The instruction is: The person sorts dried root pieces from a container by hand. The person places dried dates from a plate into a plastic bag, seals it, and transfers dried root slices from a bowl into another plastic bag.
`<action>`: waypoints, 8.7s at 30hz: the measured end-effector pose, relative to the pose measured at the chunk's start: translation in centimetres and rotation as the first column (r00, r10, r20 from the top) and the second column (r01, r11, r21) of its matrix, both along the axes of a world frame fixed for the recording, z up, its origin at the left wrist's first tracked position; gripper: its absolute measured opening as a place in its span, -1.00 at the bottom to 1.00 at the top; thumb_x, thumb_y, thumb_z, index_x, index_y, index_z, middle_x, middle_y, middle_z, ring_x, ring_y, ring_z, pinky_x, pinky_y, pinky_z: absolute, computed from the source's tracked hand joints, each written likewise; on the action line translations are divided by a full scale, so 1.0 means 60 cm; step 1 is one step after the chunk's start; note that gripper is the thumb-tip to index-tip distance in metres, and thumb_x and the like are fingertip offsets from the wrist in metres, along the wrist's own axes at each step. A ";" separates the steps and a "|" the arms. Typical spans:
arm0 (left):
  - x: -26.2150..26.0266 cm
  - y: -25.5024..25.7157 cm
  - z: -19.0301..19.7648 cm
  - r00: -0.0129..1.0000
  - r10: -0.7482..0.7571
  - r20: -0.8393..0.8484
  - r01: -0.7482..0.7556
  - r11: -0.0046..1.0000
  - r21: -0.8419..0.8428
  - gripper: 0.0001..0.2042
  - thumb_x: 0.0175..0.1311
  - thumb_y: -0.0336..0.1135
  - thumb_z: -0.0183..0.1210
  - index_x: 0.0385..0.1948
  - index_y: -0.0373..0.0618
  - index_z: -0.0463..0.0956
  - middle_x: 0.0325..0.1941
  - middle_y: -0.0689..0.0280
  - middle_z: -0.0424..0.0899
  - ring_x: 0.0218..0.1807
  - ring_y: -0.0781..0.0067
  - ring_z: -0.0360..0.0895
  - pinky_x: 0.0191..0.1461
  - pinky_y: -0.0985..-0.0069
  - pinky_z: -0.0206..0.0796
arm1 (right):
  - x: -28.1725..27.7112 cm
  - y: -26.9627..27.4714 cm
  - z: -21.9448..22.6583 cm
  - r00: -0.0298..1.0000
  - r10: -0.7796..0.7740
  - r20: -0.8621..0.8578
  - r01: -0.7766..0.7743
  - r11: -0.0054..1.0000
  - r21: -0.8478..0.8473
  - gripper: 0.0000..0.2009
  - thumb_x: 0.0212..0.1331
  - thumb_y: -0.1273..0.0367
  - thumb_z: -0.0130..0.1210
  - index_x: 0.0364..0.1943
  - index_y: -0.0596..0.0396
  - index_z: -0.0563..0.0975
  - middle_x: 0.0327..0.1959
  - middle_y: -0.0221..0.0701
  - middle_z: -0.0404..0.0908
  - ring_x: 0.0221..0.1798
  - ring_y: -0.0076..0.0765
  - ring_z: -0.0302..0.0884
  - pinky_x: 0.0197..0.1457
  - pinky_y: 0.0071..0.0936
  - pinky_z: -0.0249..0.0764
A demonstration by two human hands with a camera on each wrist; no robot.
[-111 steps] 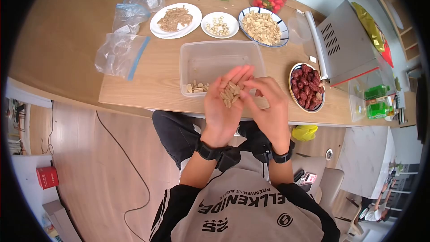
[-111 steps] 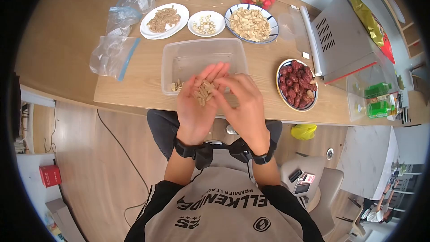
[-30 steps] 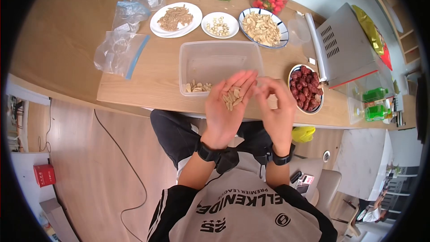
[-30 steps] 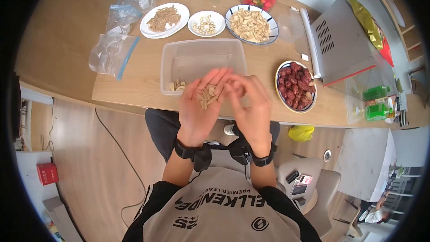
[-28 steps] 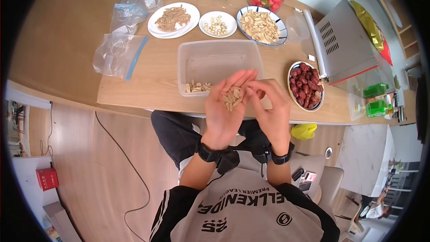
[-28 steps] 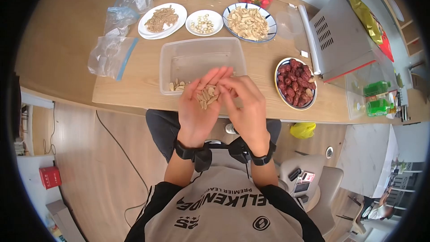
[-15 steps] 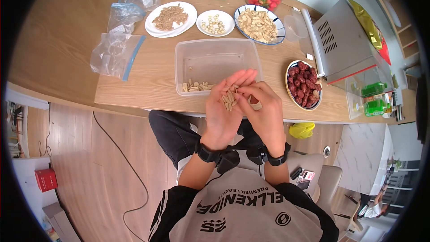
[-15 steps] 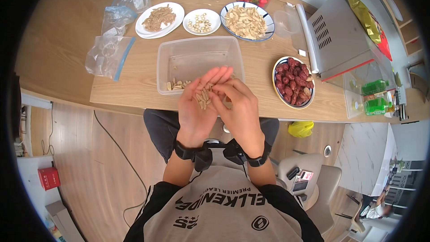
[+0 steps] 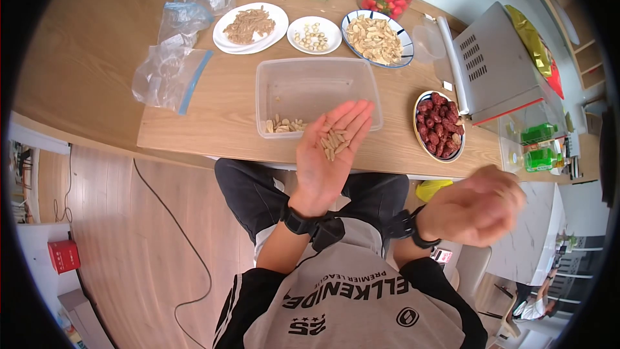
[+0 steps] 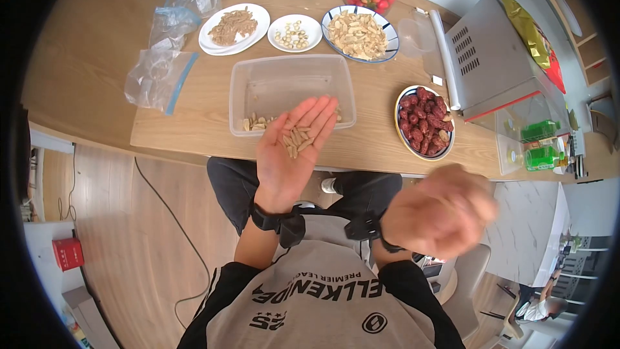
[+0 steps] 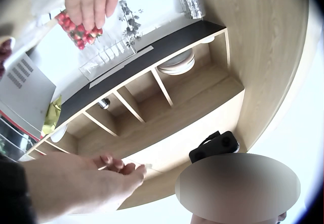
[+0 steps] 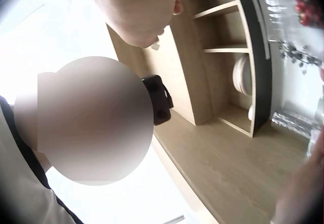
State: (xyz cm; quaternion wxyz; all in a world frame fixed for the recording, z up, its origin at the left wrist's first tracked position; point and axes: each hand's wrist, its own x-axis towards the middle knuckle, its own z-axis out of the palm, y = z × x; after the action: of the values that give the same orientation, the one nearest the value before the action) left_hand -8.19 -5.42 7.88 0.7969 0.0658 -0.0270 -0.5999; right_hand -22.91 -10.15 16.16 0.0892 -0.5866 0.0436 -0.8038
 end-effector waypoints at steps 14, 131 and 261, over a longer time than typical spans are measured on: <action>0.029 -0.006 -0.011 0.982 -0.009 -0.191 0.029 0.995 0.099 -0.64 0.55 -0.22 -0.09 -0.02 -0.41 0.51 0.06 -0.04 0.64 0.28 -0.08 0.51 0.61 -0.06 0.16 | 0.046 -0.130 -0.116 0.764 0.389 -0.514 0.205 0.609 0.766 -0.79 0.38 0.35 0.24 -0.05 0.19 0.70 -0.25 -0.34 0.77 -0.26 -0.55 0.65 -0.20 -0.54 0.53; 0.013 0.008 0.018 0.995 0.009 0.096 -0.018 0.995 0.100 -0.42 0.65 -0.03 -0.36 0.35 -0.34 0.38 0.49 0.02 0.42 0.58 0.08 0.26 0.59 0.20 0.08 | 0.083 0.003 -0.059 0.505 0.493 -0.708 0.032 0.810 0.586 -0.82 0.11 0.60 0.30 -0.19 0.19 0.64 -0.17 -0.30 0.63 -0.15 -0.10 0.66 -0.10 -0.27 0.59; 0.643 -0.357 0.036 0.610 -0.293 0.736 -0.328 0.752 0.571 -0.84 0.43 -0.42 -0.06 -0.13 -0.22 0.51 -0.59 0.53 0.14 -0.64 0.64 0.01 -0.57 0.57 -0.11 | -0.010 -0.085 -0.250 0.699 0.155 -0.698 0.420 0.702 0.576 -0.96 0.23 0.52 0.23 -0.30 0.21 0.60 -0.53 -0.24 0.50 -0.52 -0.07 0.45 -0.41 -0.19 0.36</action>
State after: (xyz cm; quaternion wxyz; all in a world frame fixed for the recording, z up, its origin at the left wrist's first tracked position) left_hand 30.41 -26.85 10.02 0.6292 0.5996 -0.1622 -0.4671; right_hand -23.53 -15.27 1.17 0.2168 -0.7613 0.4206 -0.4433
